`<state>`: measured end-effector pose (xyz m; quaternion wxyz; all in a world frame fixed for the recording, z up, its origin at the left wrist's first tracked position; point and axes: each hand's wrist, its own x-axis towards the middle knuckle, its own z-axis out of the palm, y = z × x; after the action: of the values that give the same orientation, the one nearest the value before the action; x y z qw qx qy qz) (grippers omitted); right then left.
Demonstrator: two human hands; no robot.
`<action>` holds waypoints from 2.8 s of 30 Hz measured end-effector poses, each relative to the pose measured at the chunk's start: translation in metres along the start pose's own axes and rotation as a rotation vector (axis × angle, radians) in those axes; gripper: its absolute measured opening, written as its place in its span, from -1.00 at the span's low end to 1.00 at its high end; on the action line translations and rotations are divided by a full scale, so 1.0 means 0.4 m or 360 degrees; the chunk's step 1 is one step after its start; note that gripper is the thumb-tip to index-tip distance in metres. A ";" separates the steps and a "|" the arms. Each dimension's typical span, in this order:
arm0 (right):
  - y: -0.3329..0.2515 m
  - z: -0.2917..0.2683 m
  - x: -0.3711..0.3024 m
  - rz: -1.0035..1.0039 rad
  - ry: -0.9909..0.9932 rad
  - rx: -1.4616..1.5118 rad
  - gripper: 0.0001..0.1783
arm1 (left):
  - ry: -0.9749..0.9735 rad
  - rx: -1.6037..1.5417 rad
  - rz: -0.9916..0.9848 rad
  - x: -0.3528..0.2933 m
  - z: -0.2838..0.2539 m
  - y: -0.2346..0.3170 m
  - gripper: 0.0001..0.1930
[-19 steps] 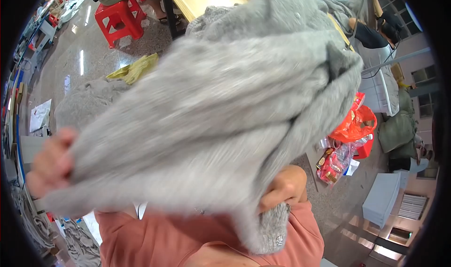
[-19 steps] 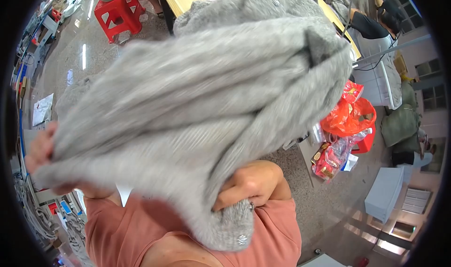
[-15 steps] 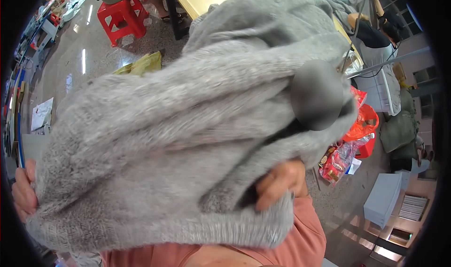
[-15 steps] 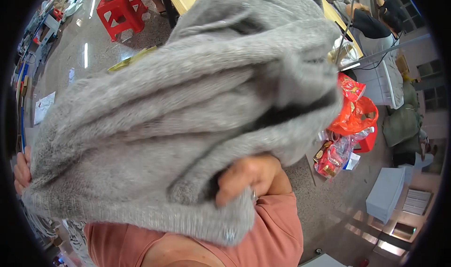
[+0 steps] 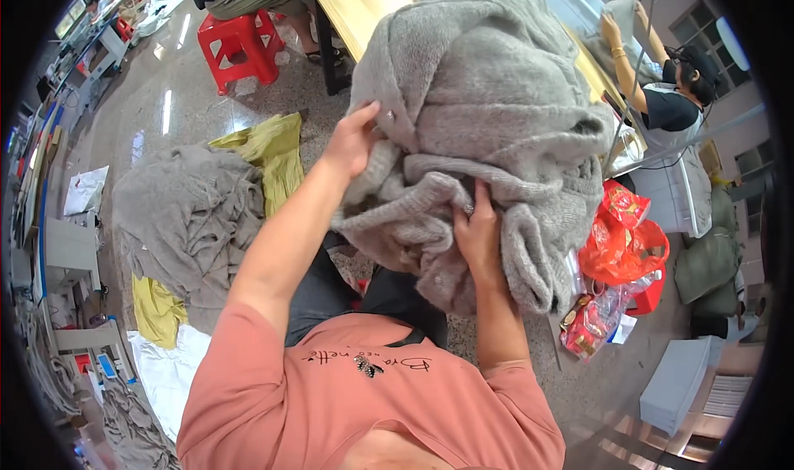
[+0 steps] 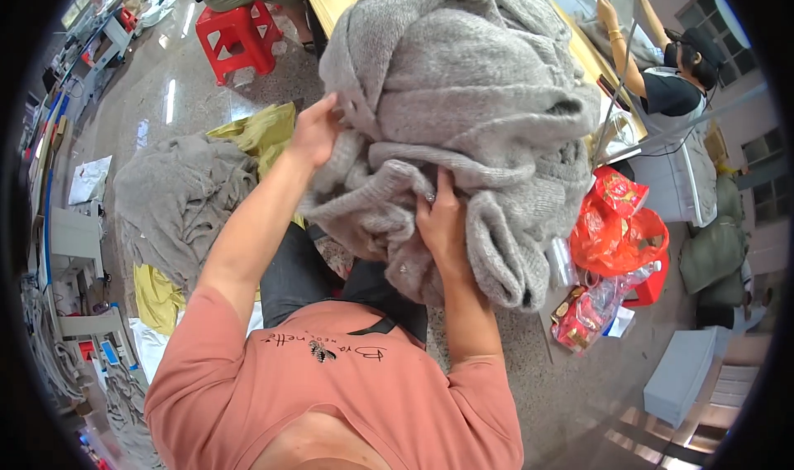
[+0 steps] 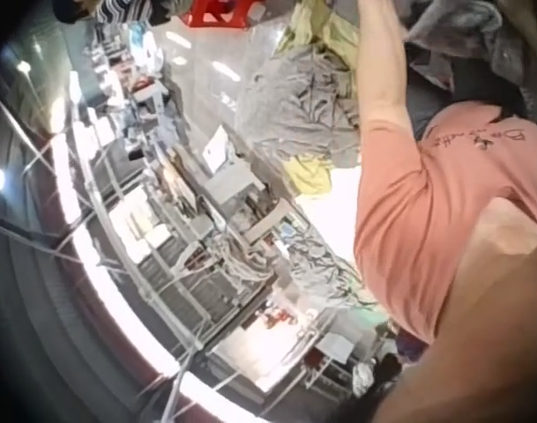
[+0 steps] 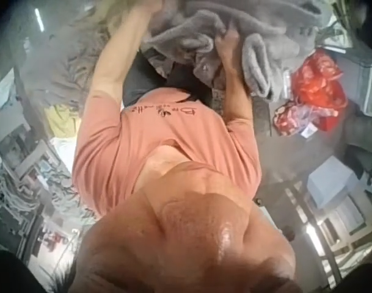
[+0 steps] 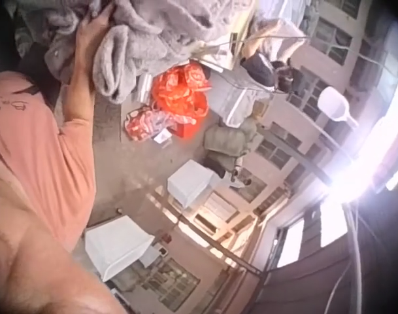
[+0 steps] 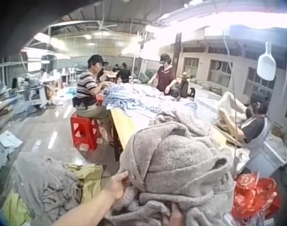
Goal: Inspecting a knitted grey garment for defects and manually removing loose threads or imperfections.
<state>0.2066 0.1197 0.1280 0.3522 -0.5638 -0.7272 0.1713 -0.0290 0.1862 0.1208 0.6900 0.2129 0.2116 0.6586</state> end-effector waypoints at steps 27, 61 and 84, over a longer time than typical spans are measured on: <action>0.030 -0.133 0.143 0.0068 -0.0323 -0.1015 -0.59 | 0.0205 0.2100 0.0789 -0.160 0.219 0.467 -0.88; -0.208 0.018 -0.119 0.0660 -0.1246 0.1984 -0.93 | 0.0888 0.2370 0.0714 -0.633 -0.162 -0.045 -0.81; -0.037 0.093 -0.142 0.0816 -0.0559 0.2036 -0.89 | 0.0696 0.2238 -0.0353 -0.852 -0.444 -0.072 -0.84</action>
<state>0.1766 0.0674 0.0937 0.4402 -0.3639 -0.3745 0.7305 -0.1217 -0.1526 -0.0374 0.3955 0.4457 0.7359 0.3215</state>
